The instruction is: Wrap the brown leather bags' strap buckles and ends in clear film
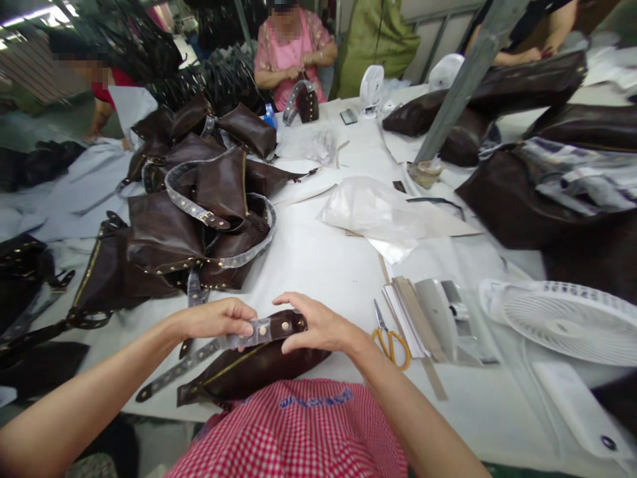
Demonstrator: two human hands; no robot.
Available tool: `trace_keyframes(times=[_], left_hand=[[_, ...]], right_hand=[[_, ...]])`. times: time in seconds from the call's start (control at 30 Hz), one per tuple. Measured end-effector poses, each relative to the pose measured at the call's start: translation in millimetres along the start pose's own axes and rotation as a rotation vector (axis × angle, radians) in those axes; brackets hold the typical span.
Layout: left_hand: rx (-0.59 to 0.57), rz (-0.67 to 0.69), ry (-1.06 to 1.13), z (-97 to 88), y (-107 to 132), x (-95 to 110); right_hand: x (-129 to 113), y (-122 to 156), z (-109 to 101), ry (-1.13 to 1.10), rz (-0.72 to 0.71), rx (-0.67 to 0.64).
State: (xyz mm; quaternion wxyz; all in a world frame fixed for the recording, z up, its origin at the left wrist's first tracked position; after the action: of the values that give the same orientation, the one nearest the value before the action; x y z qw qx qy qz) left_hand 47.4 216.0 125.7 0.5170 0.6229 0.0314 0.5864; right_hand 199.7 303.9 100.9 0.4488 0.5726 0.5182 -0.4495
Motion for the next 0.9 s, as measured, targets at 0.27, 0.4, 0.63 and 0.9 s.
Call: trace_keyframes(times=[0.27, 0.4, 0.63, 0.9], left_hand=[[-0.003, -0.051, 0.19, 18.5, 11.7, 3.8], [-0.004, -0.105, 0.173, 24.6, 5.8, 13.4], [0.097, -0.238, -0.016, 23.9, -7.3, 13.4], [0.06, -0.103, -0.165, 13.9, -18.4, 22.1]], right_hand=[[10.4, -11.2, 17.6, -0.257, -0.127, -0.02], [10.7, -10.5, 25.3, -0.305, -0.096, 0.001], [7.1, -9.2, 27.6, -0.253, -0.041, 0.014], [20.3, -6.1, 29.2, -0.401, 0.005, 0.019]])
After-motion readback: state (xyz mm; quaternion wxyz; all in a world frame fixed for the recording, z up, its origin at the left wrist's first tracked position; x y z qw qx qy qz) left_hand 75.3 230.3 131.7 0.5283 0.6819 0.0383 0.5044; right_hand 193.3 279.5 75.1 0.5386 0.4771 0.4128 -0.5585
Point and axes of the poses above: each hand's wrist, its own y-axis away from the middle knuckle, its own z-axis out of the palm, x = y × z, the point moved 6 cm from there along -y, towards the middle knuckle, and after that the axes turned 15 degrees about -x, right-handed, at the moved point
